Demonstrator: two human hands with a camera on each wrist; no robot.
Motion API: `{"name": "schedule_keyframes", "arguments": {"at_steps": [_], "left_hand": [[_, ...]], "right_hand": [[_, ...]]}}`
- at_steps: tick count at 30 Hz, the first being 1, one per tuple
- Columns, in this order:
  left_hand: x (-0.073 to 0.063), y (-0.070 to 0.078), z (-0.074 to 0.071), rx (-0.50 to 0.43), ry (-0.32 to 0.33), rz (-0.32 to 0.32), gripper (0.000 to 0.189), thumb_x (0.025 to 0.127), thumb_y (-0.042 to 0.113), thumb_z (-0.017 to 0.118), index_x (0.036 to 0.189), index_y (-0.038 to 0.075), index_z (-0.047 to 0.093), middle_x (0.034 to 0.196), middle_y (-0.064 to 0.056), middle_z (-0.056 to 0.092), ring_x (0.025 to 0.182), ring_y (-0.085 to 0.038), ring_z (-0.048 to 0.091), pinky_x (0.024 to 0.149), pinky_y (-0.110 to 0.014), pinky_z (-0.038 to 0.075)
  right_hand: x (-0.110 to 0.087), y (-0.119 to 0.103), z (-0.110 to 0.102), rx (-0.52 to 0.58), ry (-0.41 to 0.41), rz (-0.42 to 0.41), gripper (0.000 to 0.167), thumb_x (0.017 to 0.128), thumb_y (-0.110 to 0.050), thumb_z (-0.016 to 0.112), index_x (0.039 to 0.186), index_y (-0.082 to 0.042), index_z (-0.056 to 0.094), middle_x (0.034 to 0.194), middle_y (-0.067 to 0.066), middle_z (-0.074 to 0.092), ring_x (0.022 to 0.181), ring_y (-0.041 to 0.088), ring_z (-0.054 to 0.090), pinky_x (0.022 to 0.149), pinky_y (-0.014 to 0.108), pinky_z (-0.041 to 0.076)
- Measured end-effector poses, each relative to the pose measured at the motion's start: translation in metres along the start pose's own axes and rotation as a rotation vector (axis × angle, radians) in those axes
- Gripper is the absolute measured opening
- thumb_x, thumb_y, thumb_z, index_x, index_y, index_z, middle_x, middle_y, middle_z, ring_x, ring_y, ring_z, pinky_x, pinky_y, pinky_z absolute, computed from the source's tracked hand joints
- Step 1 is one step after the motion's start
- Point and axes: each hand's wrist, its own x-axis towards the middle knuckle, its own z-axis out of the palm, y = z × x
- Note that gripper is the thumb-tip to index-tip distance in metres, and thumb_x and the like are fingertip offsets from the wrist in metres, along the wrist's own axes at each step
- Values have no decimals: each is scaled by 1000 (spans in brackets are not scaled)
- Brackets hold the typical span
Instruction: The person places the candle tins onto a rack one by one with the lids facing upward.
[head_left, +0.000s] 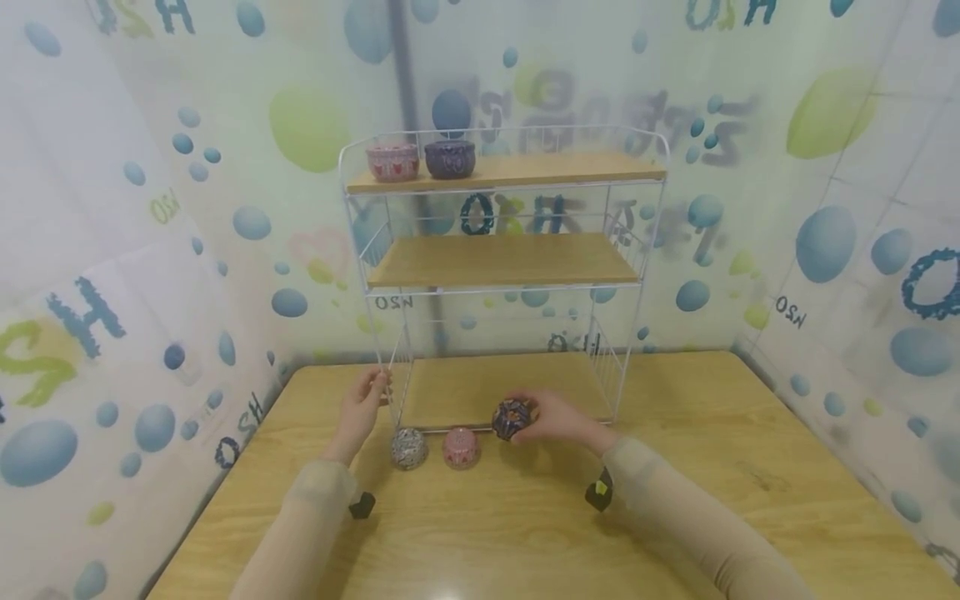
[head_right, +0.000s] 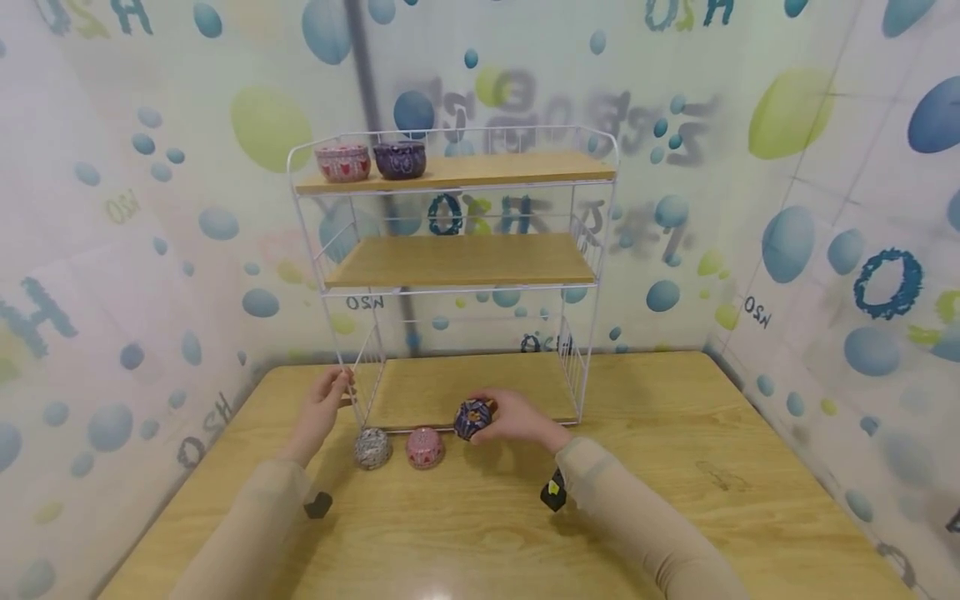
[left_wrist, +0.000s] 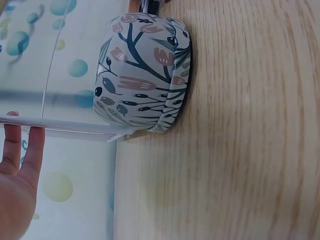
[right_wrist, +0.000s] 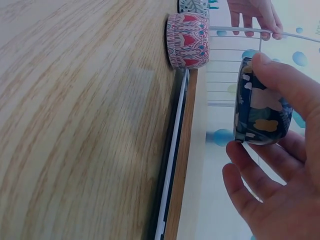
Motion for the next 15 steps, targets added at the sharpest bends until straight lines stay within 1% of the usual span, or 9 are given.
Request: {"name": "schedule_keyframes", "arguments": {"at_steps": [2,3,5,8,10,14,15], "left_hand": [[0,0,0,0,-4,-1,33,105,30,44,117,1,54,111,-22,55,103,-42,55,82,-32,55],[0,0,0,2,-7,-4,33,105,30,43,117,0,54,111,-23,55,104,-42,55,83,-33,55],[-1,-1,0,7,-11,-5,33,105,29,43,117,0,53,112,-24,54,104,-41,55,84,-34,55],[-2,-1,1,8,-7,-14,33,105,29,43,117,0,53,112,-23,55,102,-36,57,85,-36,55],[-2,0,1,10,-5,-13,33,105,29,43,118,0,53,111,-21,55,101,-33,57,85,-37,55],[-2,1,0,-3,-3,-8,33,105,28,43,117,-1,53,111,-23,54,102,-35,57,84,-35,55],[-2,1,0,-2,-3,-5,33,105,28,43,117,-1,53,111,-23,53,101,-34,57,83,-34,55]], "right_hand": [[-1,-1,0,1,2,7,73,68,-26,87,131,-7,56,109,6,63,91,19,59,73,32,54],[-1,-1,0,4,2,8,73,68,-26,87,131,-7,56,108,7,63,90,19,59,73,32,54],[-1,-1,0,15,2,11,73,68,-25,87,131,-7,56,109,7,63,90,18,59,73,32,54],[-1,0,0,27,8,22,72,69,-25,87,132,-7,55,111,7,62,91,20,60,74,32,54],[0,0,1,42,15,23,73,70,-24,86,133,-5,54,114,9,62,95,22,60,75,32,55],[3,2,1,55,34,18,75,70,-23,87,134,-2,52,122,13,59,102,27,59,80,34,55],[3,2,2,59,39,14,76,70,-22,87,134,-1,52,123,14,59,104,29,58,81,35,55]]}}
